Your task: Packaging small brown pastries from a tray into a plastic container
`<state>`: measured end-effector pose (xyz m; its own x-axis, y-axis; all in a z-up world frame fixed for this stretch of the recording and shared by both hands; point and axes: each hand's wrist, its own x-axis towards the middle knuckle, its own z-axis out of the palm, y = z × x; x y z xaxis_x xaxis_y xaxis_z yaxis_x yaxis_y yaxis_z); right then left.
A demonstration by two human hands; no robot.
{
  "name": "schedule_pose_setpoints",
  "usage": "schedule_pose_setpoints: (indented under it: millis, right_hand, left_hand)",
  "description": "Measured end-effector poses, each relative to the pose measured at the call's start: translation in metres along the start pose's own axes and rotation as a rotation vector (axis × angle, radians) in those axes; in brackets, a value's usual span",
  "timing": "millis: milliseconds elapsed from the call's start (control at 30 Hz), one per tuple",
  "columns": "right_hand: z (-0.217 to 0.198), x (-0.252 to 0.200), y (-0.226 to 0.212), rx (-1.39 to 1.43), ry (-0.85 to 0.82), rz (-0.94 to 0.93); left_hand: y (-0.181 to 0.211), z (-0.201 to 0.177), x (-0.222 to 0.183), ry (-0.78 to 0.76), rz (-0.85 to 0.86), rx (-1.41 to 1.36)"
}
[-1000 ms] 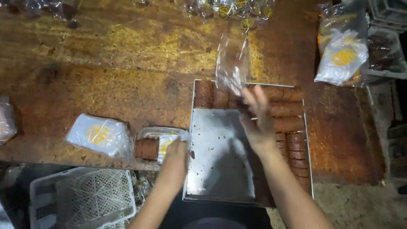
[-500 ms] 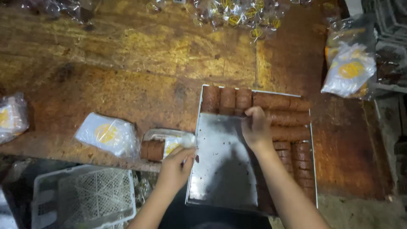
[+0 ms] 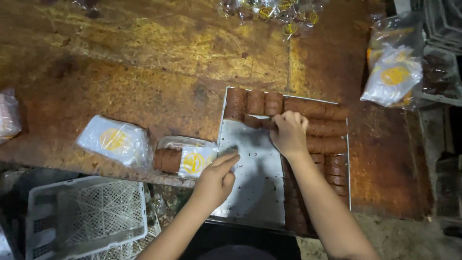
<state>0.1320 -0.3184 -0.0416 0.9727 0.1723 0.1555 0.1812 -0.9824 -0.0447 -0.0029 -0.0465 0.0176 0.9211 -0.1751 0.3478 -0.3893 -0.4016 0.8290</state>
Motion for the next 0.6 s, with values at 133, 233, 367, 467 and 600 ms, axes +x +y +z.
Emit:
schedule_pose_setpoints:
  millis: [133, 233, 367, 467, 600]
  right_hand:
    - [-0.009, -0.037, -0.005, 0.643, 0.185, 0.141]
    - [-0.052, -0.08, -0.051, 0.751, 0.397, 0.021]
    - [-0.105, -0.123, -0.105, 0.772, -0.071, -0.182]
    - [-0.081, -0.132, -0.11, 0.801, 0.054, -0.196]
    - [-0.093, -0.13, -0.106, 1.357, -0.166, 0.108]
  left_hand:
    - [-0.005, 0.002, -0.003, -0.039, -0.075, 0.009]
    - [-0.012, 0.009, -0.002, -0.095, -0.133, -0.02]
    - [0.01, 0.005, 0.012, -0.198, -0.19, -0.316]
    - [-0.005, 0.015, 0.003, -0.211, 0.043, -0.064]
    - [0.023, 0.009, -0.003, -0.237, 0.127, 0.18]
